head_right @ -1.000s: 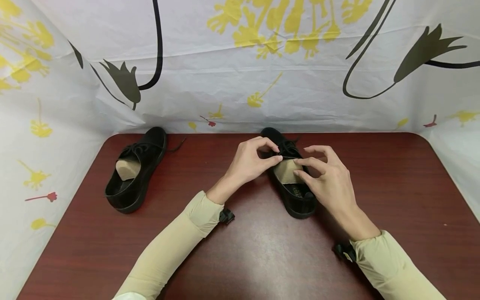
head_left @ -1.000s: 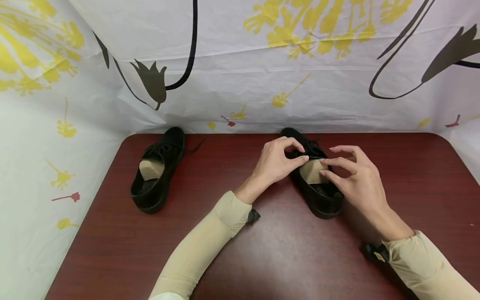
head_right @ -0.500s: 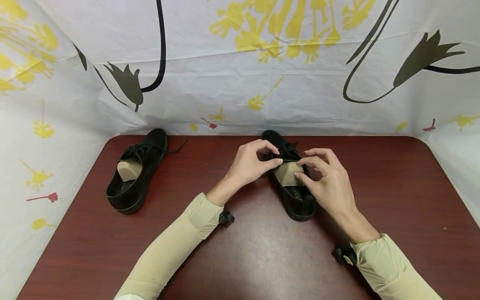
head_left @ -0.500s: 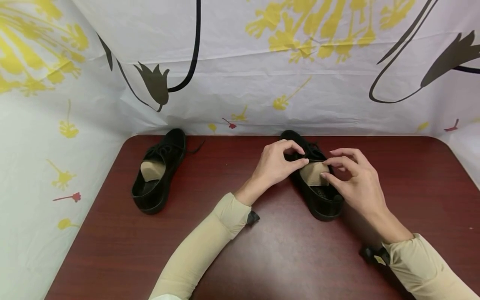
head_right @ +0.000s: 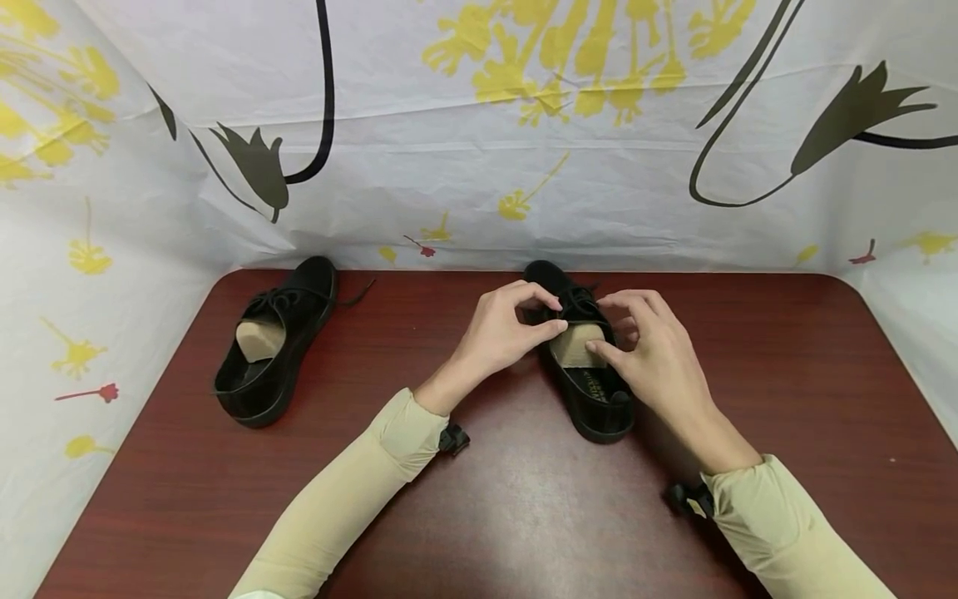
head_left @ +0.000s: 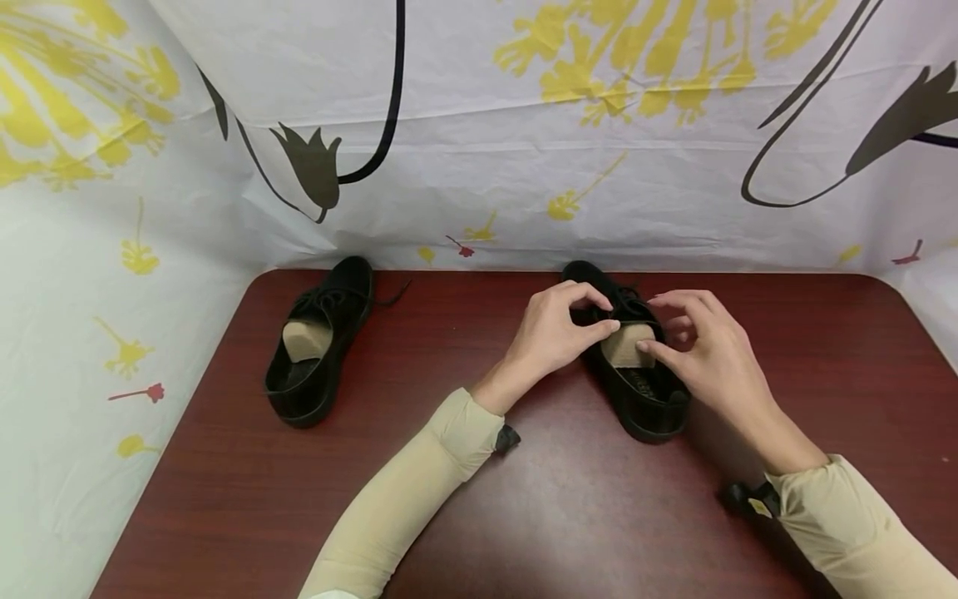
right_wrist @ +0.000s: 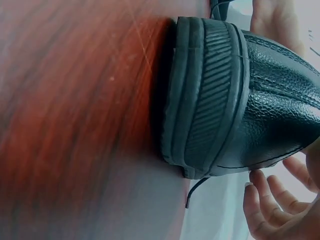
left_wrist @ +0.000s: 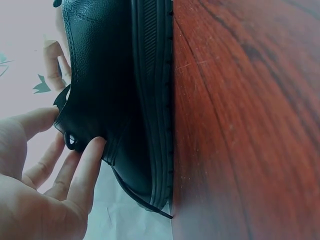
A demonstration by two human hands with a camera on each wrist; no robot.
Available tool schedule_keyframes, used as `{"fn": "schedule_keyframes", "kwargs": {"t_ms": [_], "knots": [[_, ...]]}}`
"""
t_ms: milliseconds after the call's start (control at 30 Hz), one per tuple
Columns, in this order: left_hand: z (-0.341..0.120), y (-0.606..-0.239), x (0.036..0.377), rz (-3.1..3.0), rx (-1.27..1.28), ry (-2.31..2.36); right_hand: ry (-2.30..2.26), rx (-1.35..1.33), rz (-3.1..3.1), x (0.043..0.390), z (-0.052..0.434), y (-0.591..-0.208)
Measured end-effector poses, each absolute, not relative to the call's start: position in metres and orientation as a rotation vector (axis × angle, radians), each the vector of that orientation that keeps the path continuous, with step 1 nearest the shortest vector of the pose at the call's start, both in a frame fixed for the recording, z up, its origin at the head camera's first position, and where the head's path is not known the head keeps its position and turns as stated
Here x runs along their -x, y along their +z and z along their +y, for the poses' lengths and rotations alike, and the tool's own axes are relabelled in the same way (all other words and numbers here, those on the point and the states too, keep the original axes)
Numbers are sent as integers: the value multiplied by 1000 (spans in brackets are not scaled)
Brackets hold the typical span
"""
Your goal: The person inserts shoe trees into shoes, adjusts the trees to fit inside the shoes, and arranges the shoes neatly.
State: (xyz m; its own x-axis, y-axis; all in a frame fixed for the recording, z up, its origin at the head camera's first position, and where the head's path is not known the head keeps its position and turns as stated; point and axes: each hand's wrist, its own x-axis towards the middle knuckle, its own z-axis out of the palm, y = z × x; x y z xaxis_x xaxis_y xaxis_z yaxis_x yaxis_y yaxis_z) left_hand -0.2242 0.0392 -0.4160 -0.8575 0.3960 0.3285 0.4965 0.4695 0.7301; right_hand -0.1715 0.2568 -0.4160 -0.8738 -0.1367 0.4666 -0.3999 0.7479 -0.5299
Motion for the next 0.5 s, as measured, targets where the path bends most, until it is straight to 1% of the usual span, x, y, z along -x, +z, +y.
{"fn": "schedule_keyframes", "kwargs": {"t_ms": [500], "knots": [[38, -417, 219, -2596, 771, -1452, 928, -415, -2604, 170, 260, -418]]}}
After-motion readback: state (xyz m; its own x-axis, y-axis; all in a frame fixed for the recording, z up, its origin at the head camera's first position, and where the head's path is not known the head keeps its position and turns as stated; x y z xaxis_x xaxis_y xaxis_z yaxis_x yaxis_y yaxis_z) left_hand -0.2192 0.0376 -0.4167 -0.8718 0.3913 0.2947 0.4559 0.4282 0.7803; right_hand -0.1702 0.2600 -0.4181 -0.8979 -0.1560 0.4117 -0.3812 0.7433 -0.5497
